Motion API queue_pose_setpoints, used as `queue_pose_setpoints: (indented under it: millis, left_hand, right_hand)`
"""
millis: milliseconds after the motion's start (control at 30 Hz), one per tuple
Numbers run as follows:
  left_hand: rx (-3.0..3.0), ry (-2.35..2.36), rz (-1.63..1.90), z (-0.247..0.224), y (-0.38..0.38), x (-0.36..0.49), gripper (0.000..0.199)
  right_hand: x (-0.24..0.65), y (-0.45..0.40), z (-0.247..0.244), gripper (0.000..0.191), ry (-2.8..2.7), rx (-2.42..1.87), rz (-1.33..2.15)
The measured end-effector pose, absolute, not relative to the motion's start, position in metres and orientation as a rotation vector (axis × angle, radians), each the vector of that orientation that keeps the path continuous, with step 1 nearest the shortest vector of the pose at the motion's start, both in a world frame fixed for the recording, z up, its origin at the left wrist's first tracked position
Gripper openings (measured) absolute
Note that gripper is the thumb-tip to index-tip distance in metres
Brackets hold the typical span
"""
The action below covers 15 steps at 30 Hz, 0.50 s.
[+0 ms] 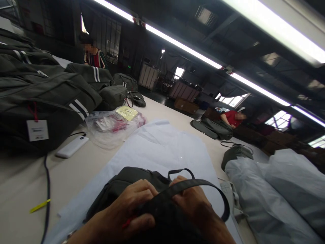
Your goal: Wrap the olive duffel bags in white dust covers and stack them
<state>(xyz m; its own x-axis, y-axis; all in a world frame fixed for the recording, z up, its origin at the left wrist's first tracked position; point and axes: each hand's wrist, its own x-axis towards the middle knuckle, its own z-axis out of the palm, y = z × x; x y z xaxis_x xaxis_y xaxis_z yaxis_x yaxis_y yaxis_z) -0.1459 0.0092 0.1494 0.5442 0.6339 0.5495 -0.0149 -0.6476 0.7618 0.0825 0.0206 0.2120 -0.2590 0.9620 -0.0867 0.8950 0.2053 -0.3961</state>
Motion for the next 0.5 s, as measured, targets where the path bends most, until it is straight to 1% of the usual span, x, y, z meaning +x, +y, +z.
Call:
queue_pose_setpoints:
  millis: [67, 133, 167, 233, 300, 367, 467, 500]
  left_hand:
    - [2.162, 0.510, 1.117, 0.156, 0.006, -0.148, 0.010]
    - [2.352, 0.556, 1.112, 0.162, 0.004, -0.150, 0.015]
    - [2.448, 0.587, 1.111, 0.163, 0.003, -0.150, 0.017]
    - [2.585, 0.648, 1.126, 0.162, 0.004, -0.150, 0.015]
    - [2.638, 0.691, 1.166, 0.157, 0.006, -0.150, 0.015]
    - [2.637, 0.719, 1.186, 0.150, 0.010, -0.150, 0.020]
    - [2.608, 0.768, 1.165, 0.143, 0.016, -0.148, 0.023]
    - [2.596, 0.793, 1.152, 0.142, 0.018, -0.146, 0.025]
  right_hand:
    - [0.072, 0.024, 0.213, 0.012, -2.183, -1.633, 0.630]
    - [0.060, 0.027, 0.205, 0.009, -2.091, -1.414, 0.763]
    - [0.055, 0.029, 0.199, 0.011, -2.050, -1.312, 0.836]
    - [0.051, 0.032, 0.188, 0.027, -1.984, -1.176, 0.916]
    - [0.056, 0.037, 0.178, 0.034, -1.934, -1.192, 0.866]
    - [0.069, 0.043, 0.171, 0.035, -1.935, -1.335, 0.733]
    - [0.092, 0.052, 0.162, 0.045, -2.127, -1.551, 0.614]
    - [0.097, 0.054, 0.159, 0.045, -2.220, -1.588, 0.602]
